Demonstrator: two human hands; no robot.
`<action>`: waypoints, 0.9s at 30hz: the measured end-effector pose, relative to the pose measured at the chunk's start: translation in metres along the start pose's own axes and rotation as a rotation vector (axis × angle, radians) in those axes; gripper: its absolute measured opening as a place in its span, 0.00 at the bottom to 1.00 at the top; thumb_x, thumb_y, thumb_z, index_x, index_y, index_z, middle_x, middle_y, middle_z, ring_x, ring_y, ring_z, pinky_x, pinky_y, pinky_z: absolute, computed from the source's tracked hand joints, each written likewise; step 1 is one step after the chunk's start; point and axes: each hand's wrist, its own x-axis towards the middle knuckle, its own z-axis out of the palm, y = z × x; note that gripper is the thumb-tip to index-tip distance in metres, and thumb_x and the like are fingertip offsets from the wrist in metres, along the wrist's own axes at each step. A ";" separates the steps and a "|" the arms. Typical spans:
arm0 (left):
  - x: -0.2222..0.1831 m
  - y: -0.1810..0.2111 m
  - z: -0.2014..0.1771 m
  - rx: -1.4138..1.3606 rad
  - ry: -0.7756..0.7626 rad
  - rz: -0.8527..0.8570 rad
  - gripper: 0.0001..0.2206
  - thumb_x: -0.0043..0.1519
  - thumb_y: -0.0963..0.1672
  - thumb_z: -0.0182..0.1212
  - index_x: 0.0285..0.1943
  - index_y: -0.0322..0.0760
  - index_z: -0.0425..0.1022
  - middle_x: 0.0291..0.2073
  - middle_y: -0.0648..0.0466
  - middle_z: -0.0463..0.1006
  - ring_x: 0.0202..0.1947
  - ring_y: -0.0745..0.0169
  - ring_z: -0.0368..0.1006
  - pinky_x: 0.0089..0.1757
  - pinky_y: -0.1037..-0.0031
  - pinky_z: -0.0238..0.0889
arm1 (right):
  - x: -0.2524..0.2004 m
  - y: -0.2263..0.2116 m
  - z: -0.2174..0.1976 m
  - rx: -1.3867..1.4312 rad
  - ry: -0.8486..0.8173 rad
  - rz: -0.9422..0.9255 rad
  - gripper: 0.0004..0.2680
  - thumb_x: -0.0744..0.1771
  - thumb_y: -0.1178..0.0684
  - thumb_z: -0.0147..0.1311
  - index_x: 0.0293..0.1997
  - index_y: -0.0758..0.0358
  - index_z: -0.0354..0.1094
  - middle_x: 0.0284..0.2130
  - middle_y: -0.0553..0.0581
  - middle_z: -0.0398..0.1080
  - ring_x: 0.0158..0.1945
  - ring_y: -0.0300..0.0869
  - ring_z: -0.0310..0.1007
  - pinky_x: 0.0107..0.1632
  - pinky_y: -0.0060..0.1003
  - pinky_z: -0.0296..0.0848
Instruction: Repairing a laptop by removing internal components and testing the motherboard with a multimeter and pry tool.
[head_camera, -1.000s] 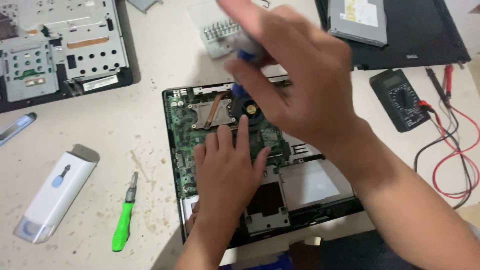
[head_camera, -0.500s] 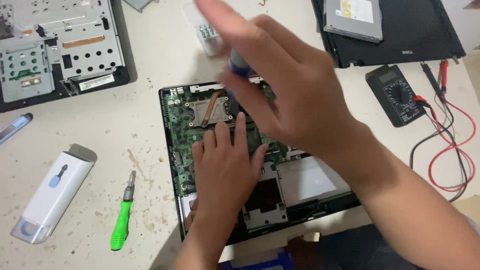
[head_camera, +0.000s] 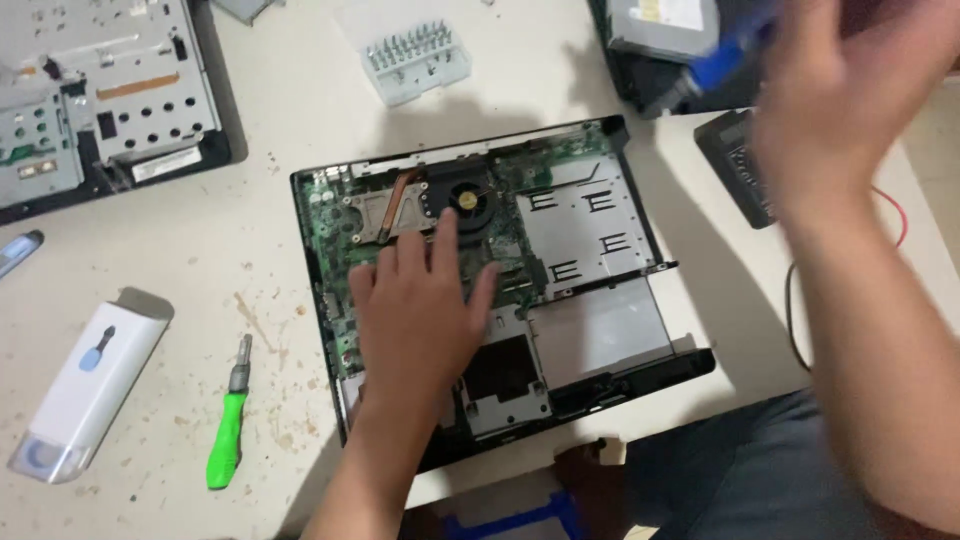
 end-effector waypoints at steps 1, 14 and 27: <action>0.003 0.001 -0.001 0.004 0.012 -0.010 0.28 0.62 0.59 0.54 0.64 0.42 0.71 0.40 0.52 0.72 0.37 0.52 0.69 0.38 0.60 0.59 | 0.002 0.025 -0.017 -0.091 -0.048 0.182 0.19 0.81 0.67 0.54 0.34 0.61 0.50 0.30 0.49 0.51 0.37 0.35 0.47 0.38 0.40 0.45; 0.013 0.003 -0.011 -0.032 -0.116 -0.056 0.28 0.62 0.57 0.57 0.66 0.41 0.71 0.43 0.49 0.72 0.36 0.49 0.70 0.33 0.62 0.52 | -0.042 0.036 0.004 -0.324 -0.914 0.282 0.13 0.67 0.43 0.58 0.48 0.62 0.66 0.30 0.64 0.74 0.30 0.56 0.73 0.31 0.48 0.66; 0.010 -0.003 -0.021 -0.012 -0.005 -0.015 0.20 0.61 0.55 0.61 0.57 0.44 0.77 0.38 0.53 0.73 0.33 0.52 0.69 0.34 0.63 0.52 | 0.028 0.103 0.053 -0.502 -0.629 0.603 0.36 0.64 0.26 0.60 0.69 0.61 0.44 0.57 0.79 0.54 0.60 0.72 0.52 0.58 0.59 0.55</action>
